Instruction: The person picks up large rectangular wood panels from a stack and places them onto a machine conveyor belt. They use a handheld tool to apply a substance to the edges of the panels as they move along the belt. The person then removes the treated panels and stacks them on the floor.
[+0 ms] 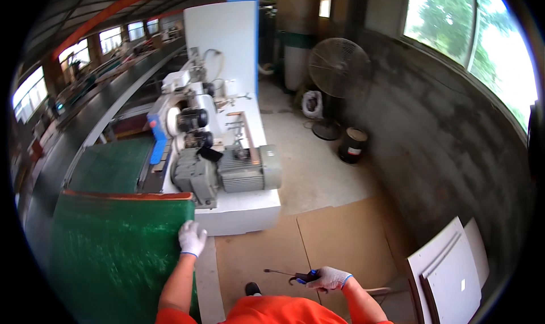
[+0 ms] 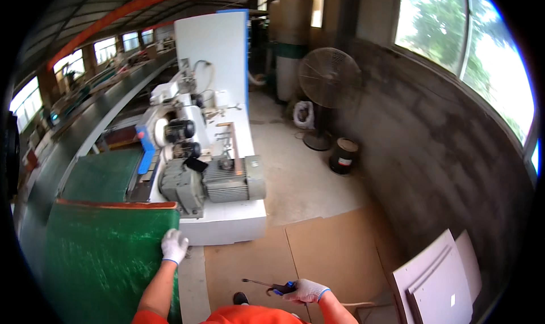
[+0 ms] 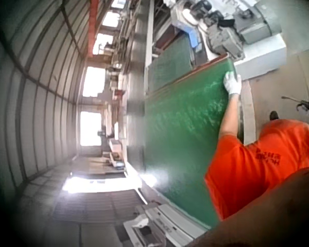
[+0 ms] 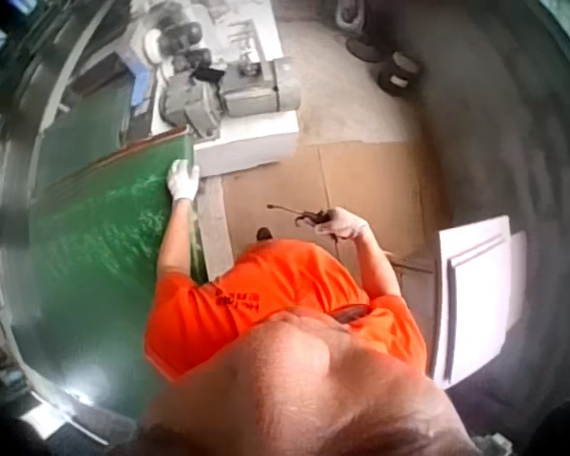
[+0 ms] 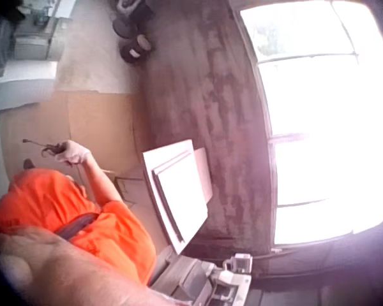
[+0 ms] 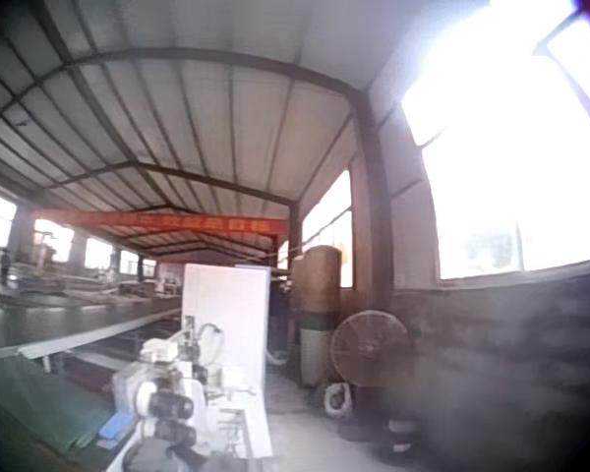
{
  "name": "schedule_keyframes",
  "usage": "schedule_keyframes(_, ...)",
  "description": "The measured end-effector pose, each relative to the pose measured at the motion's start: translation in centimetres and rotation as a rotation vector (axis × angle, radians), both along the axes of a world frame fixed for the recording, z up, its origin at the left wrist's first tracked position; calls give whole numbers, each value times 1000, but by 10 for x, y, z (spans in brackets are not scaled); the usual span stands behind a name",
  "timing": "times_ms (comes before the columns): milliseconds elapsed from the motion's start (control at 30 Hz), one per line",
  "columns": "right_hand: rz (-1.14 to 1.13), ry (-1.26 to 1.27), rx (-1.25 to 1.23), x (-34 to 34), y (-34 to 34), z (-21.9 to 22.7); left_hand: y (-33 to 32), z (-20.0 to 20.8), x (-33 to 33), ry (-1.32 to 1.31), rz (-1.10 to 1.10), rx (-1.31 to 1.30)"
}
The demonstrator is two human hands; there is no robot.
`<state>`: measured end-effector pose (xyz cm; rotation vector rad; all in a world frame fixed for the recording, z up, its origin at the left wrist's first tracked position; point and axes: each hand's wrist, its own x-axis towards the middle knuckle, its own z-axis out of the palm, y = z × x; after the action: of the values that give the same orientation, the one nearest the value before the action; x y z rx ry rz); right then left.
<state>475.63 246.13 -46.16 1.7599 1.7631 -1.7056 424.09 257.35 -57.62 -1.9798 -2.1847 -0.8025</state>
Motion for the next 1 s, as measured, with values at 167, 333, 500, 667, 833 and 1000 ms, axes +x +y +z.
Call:
schedule_keyframes(167, 86, 89, 72, -90, 39, -40, -22, -28, -102, 75, 282, 2)
schedule_keyframes(333, 282, 277, 152, -193, 57, -61, -43, -34, -147, 33, 420, -38)
schedule_keyframes(500, 507, 201, 165, -253, 75, -71, -75, -32, -184, 9, 488, 47)
schedule_keyframes(667, 571, 132, 13, -276, 92, -73, -109, -35, -205, -4, 615, 31)
schedule_keyframes(833, 498, 134, 15, -272, 101, -79, -137, -43, -242, 57, 772, 20)
schedule_keyframes(1000, 401, 123, -34, -249, 117, -91, -134, -35, -247, 29, 913, -23)
